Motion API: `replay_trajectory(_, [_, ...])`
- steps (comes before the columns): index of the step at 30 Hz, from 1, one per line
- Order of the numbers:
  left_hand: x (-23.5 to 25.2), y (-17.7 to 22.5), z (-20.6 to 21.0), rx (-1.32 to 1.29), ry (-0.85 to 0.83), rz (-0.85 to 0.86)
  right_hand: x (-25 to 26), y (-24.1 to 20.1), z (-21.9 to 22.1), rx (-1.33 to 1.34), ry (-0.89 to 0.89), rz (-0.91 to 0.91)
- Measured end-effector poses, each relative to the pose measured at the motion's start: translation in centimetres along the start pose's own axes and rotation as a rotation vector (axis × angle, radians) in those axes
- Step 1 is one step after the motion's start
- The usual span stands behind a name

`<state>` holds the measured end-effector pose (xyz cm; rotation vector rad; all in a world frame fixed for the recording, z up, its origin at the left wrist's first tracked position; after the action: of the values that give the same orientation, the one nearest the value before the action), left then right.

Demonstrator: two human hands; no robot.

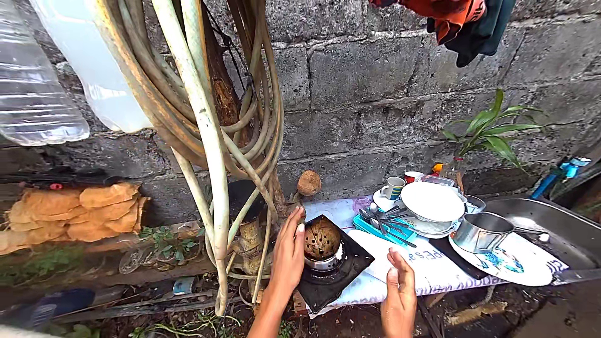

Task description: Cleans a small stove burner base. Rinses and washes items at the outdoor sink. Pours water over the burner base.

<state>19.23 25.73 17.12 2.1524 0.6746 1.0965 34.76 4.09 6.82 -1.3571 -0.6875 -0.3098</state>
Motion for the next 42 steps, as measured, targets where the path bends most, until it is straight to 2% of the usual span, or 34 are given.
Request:
replay_trajectory(2, [-5.5, -2.9, -2.6, -0.273, 0.365, 0.067, -1.7, 1.9, -1.9, 0.132, 0.119, 0.096])
replay_trajectory(3, [-8.4, -5.5, -2.8, -0.372, 0.527, 0.063, -2.9, 2.9, -1.9, 0.171, 0.112, 0.177])
replay_trajectory(5, [-12.4, -11.6, -1.2, -0.481, 0.676, -0.078, -5.5, 4.7, -0.8, 0.227, 0.02, 0.318])
replay_trajectory(7, [-12.9, -16.6, 1.4, -0.499, 0.565, -0.412, -7.0, 5.8, 1.0, 0.257, -0.062, 0.406])
replay_trajectory(9, [-11.9, -18.5, 3.8, -0.514, 0.316, -0.622, -7.8, 6.2, 2.3, 0.267, -0.113, 0.466])
replay_trajectory(11, [-10.8, -17.9, 5.3, -0.505, 0.143, -0.672, -7.9, 6.1, 3.4, 0.274, -0.154, 0.495])
replay_trajectory(12, [-10.6, -17.5, 5.6, -0.484, 0.118, -0.67, -7.8, 6.1, 3.8, 0.28, -0.172, 0.512])
replay_trajectory(17, [-12.8, -16.2, 5.3, -0.395, 0.199, -0.747, -7.7, 7.1, 4.7, 0.255, -0.19, 0.537])
replay_trajectory(21, [-16.3, -14.3, 5.6, -0.339, 0.253, -0.764, -5.3, 8.2, 4.8, 0.252, -0.198, 0.504])
replay_trajectory(25, [-18.1, -12.5, 6.3, -0.33, 0.248, -0.716, -2.8, 9.0, 5.5, 0.325, -0.23, 0.472])
replay_trajectory(29, [-18.7, -13.0, 6.4, -0.4, 0.307, -0.727, -1.7, 10.3, 6.1, 0.352, -0.297, 0.453])
replay_trajectory(31, [-19.0, -13.0, 4.1, -0.431, 0.529, -0.593, -1.6, 10.7, 5.9, 0.344, -0.367, 0.45])
replay_trajectory(33, [-18.3, -10.5, 0.0, -0.376, 0.755, -0.298, -1.7, 10.6, 5.0, 0.311, -0.398, 0.445])
replay_trajectory(34, [-17.0, -8.2, -2.0, -0.333, 0.772, -0.133, -1.7, 10.5, 4.2, 0.297, -0.379, 0.437])
replay_trajectory(35, [-14.9, -5.5, -3.4, -0.281, 0.713, 0.007, -1.6, 10.4, 3.2, 0.289, -0.34, 0.424])
replay_trajectory(37, [-9.3, -0.2, -3.8, -0.158, 0.4, 0.159, -1.0, 10.1, 1.2, 0.285, -0.236, 0.361])
replay_trajectory(39, [-3.9, 2.2, -1.5, -0.045, 0.033, 0.154, 0.3, 9.2, -0.5, 0.288, -0.141, 0.269])
replay_trajectory(42, [1.3, 1.2, 3.1, 0.142, -0.37, 0.033, 2.7, 8.1, -1.9, 0.311, -0.101, 0.18])
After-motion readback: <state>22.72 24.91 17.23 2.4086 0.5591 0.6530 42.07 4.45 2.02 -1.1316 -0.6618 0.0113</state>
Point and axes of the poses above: each hand's wrist, its own x-axis towards the middle knuckle, its own z-axis out of the palm, y = z × x, the point moved 9 cm from there along x, towards the middle knuckle, and after that the axes turned 8 degrees about -z, right-handed, at the moved point
